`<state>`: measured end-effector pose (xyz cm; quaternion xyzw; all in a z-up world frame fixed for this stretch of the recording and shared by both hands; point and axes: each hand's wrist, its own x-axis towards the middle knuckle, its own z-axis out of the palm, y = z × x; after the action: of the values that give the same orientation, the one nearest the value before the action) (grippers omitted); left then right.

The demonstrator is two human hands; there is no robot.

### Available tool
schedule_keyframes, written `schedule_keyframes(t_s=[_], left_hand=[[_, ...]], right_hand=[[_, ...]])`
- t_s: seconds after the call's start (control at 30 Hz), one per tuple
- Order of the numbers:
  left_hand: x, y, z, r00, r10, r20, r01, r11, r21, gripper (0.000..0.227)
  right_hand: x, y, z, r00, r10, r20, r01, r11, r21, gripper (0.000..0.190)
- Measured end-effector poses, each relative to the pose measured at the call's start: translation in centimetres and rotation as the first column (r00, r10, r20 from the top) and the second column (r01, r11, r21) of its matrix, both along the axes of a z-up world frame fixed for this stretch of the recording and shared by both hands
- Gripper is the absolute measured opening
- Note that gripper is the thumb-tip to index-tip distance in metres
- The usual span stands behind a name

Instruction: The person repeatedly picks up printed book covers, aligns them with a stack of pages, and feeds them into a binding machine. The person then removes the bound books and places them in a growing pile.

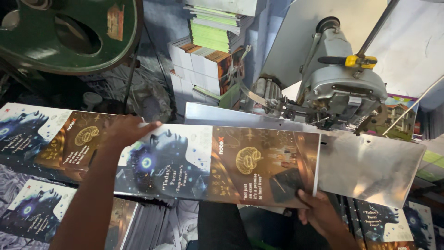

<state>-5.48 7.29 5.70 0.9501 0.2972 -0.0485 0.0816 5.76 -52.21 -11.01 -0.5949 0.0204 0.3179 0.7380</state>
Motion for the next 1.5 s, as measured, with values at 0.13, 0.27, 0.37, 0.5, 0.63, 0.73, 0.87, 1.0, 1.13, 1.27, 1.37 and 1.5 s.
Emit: schedule_keyframes(t_s=[0.13,0.27,0.37,0.5,0.63,0.73,0.87,1.0,1.13,1.27,1.37,1.5], left_hand=[[-1.8,1.7,0.1,0.964,-0.026,0.263,0.085,0.973,-0.215,0.094],[-2.8,2.7,-0.4,0.956,0.262,0.134,-0.152,0.828,-0.54,0.093],[-3.9,4.6,-3.2,0.955,0.292,-0.05,-0.253,0.715,-0.652,0.092],[-5.5,5.4,-6.4,0.958,0.274,-0.087,-0.247,0.627,-0.739,0.091],[-6.8,3.2,-4.0,0.955,0.282,-0.088,-0.264,0.68,-0.684,0.084],[-7.7,1.0,-0.8,0.94,0.338,-0.04,-0.256,0.626,-0.736,0.078],[-9.8,0.2,0.4,0.92,0.384,0.083,-0.135,0.507,-0.851,0.083],[-11.7,0.3,0.3,0.858,0.436,0.27,0.071,0.42,-0.905,0.089],[-12.6,-1.2,2.0,0.685,0.454,0.569,0.479,0.308,-0.822,0.073],[-11.4,-3.7,4.5,0.561,0.487,0.67,0.456,0.494,-0.74,0.054],[-10.5,-4.6,5.5,0.509,0.446,0.736,0.426,0.613,-0.666,0.04],[-9.4,-4.5,6.2,0.431,0.395,0.811,0.515,0.63,-0.581,0.035]], right_hand=[[0.5,-1.6,-1.3,0.999,0.01,0.039,-0.011,0.999,0.046,0.028],[0.8,-2.6,-1.7,0.999,-0.041,0.015,0.041,0.999,0.028,0.025],[0.8,-3.4,-2.1,0.999,-0.048,0.007,0.047,0.997,0.055,0.025],[1.1,-4.1,-2.7,0.996,-0.08,-0.041,0.081,0.997,0.013,0.022],[1.2,-4.7,-2.8,0.995,-0.1,-0.021,0.1,0.995,0.019,0.026],[0.8,-4.7,-0.8,0.989,-0.147,-0.001,0.147,0.989,-0.022,0.023],[0.0,-4.4,2.0,0.962,-0.257,-0.09,0.255,0.966,-0.041,0.015],[0.2,-5.7,3.3,0.982,-0.177,-0.074,0.174,0.984,-0.038,0.026],[-0.4,-5.9,5.8,0.977,-0.175,-0.125,0.187,0.979,0.084,0.02],[-0.1,-5.3,8.6,0.972,-0.144,-0.187,0.162,0.983,0.089,0.028],[0.2,-5.3,9.6,0.966,-0.142,-0.217,0.161,0.984,0.07,0.033],[0.4,-5.3,10.2,0.975,-0.092,-0.201,0.096,0.995,0.011,0.042]])
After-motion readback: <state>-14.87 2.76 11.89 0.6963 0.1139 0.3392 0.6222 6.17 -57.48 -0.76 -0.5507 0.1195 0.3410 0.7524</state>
